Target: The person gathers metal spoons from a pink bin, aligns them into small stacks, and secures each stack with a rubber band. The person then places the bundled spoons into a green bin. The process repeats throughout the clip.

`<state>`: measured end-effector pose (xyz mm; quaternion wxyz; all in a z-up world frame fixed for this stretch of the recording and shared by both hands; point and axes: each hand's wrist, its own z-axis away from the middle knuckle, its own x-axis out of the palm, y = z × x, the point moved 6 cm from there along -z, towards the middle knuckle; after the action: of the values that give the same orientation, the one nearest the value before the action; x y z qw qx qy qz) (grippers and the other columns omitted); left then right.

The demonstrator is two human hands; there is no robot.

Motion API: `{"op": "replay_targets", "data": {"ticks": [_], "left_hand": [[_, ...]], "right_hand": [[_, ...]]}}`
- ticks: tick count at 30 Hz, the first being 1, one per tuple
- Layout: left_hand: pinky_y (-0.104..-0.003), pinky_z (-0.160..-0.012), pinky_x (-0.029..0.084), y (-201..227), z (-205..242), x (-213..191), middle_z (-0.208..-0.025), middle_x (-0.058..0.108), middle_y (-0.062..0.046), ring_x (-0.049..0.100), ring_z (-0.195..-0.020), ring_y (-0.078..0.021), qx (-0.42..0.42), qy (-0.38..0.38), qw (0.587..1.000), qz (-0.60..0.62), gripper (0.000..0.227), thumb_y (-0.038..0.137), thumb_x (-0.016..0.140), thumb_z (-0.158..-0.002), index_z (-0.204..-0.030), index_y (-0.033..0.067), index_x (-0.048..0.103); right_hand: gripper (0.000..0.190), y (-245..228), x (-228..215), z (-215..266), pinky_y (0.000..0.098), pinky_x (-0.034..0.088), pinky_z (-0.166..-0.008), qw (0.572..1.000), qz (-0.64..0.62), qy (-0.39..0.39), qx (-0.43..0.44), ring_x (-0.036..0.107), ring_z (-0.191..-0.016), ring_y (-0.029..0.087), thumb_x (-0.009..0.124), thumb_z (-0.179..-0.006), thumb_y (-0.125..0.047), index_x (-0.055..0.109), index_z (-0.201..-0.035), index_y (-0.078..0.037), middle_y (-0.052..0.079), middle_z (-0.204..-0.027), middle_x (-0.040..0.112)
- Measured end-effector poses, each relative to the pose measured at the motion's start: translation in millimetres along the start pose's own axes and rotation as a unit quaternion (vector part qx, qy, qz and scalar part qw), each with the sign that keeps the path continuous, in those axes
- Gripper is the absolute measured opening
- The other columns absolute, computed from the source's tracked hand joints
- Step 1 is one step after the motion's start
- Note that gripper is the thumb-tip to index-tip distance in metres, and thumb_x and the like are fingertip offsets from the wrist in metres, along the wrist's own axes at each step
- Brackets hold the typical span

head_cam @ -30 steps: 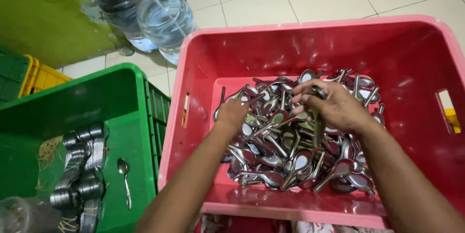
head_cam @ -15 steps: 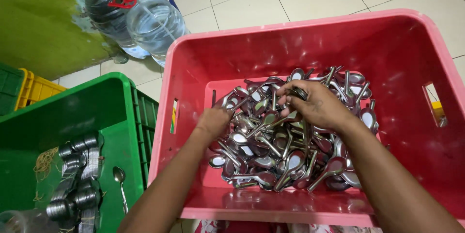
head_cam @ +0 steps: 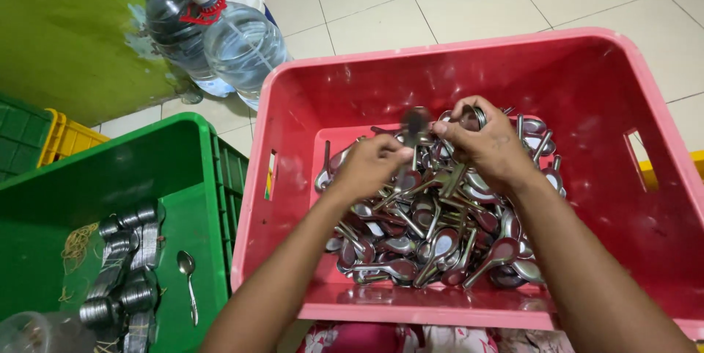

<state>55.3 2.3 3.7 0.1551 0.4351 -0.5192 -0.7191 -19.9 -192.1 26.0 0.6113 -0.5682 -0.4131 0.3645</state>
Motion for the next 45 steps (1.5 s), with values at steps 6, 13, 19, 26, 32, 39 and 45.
{"op": "replay_targets", "data": {"ticks": [6,13,19,26,32,39,45], "left_hand": [[-0.038,-0.082,0.056,31.0,0.1,41.6,-0.080,0.078,-0.011,0.073,-0.083,-0.0244,0.003,-0.065,0.994,0.092,0.029,0.041,0.074,-0.090,-0.098,0.0133,0.078],[-0.054,-0.096,0.054,-133.7,-36.8,8.3,-0.117,0.074,-0.009,0.070,-0.113,-0.0341,-0.135,-0.078,0.930,-0.332,0.041,0.048,0.057,-0.094,-0.121,0.0202,0.069],[-0.054,-0.095,0.056,-205.9,-36.3,20.1,-0.118,0.073,-0.015,0.068,-0.118,-0.0394,-0.204,-0.142,0.897,-0.365,0.038,0.031,0.062,-0.093,-0.124,0.0115,0.069],[-0.054,-0.088,0.057,-82.8,-45.2,-22.0,-0.102,0.070,-0.008,0.066,-0.111,-0.0331,-0.031,-0.062,0.923,-0.380,0.022,0.032,0.057,-0.098,-0.109,0.0195,0.071],[-0.055,-0.085,0.056,54.7,4.6,-8.4,-0.102,0.073,-0.017,0.068,-0.102,-0.0408,0.162,-0.024,0.975,-0.153,0.016,0.025,0.066,-0.095,-0.104,0.0125,0.070],[-0.057,-0.090,0.055,-60.5,-36.1,30.5,-0.108,0.075,-0.018,0.070,-0.110,-0.0442,-0.114,-0.086,0.962,-0.231,0.047,0.047,0.050,-0.093,-0.119,0.0143,0.070],[-0.051,-0.090,0.057,-130.8,-12.4,110.0,-0.104,0.078,-0.017,0.073,-0.109,-0.0393,-0.142,-0.234,0.890,-0.365,0.052,0.055,0.063,-0.088,-0.102,0.0078,0.079]], "right_hand": [[0.031,24.7,-6.3,-14.3,0.0284,0.058,-0.050,0.999,-0.036,-0.013,0.007,0.058,-0.067,0.015,0.076,-0.092,-0.010,0.057,-0.115,-0.005,0.006,-0.083,0.055],[0.023,4.0,-12.0,-8.0,0.0345,0.065,-0.065,0.994,-0.096,0.026,0.043,0.070,-0.093,0.022,0.052,-0.099,-0.007,0.048,-0.121,-0.011,0.010,-0.103,0.058],[0.022,2.8,-0.2,-0.8,0.0242,0.048,-0.046,0.999,-0.025,0.010,0.028,0.056,-0.060,0.012,0.061,-0.095,0.003,0.060,-0.116,-0.007,0.012,-0.086,0.062],[0.040,-17.7,11.6,11.7,0.0453,0.056,-0.081,0.952,0.295,-0.074,-0.038,0.068,-0.089,0.034,0.090,-0.075,-0.009,0.070,-0.108,-0.005,0.020,-0.097,0.072],[0.037,14.5,26.5,10.3,0.0426,0.056,-0.077,0.945,0.267,-0.183,-0.035,0.067,-0.087,0.030,0.087,-0.074,-0.005,0.067,-0.105,-0.004,0.016,-0.092,0.071],[0.031,7.3,-8.0,-7.1,0.0349,0.063,-0.071,0.996,0.032,-0.079,0.026,0.067,-0.091,0.024,0.045,-0.100,0.001,0.047,-0.131,-0.004,0.014,-0.101,0.058],[0.021,7.4,-8.4,-6.1,0.0288,0.059,-0.046,0.997,0.073,-0.007,0.023,0.067,-0.061,0.019,0.068,-0.094,-0.001,0.064,-0.114,-0.003,0.016,-0.082,0.066]]}}
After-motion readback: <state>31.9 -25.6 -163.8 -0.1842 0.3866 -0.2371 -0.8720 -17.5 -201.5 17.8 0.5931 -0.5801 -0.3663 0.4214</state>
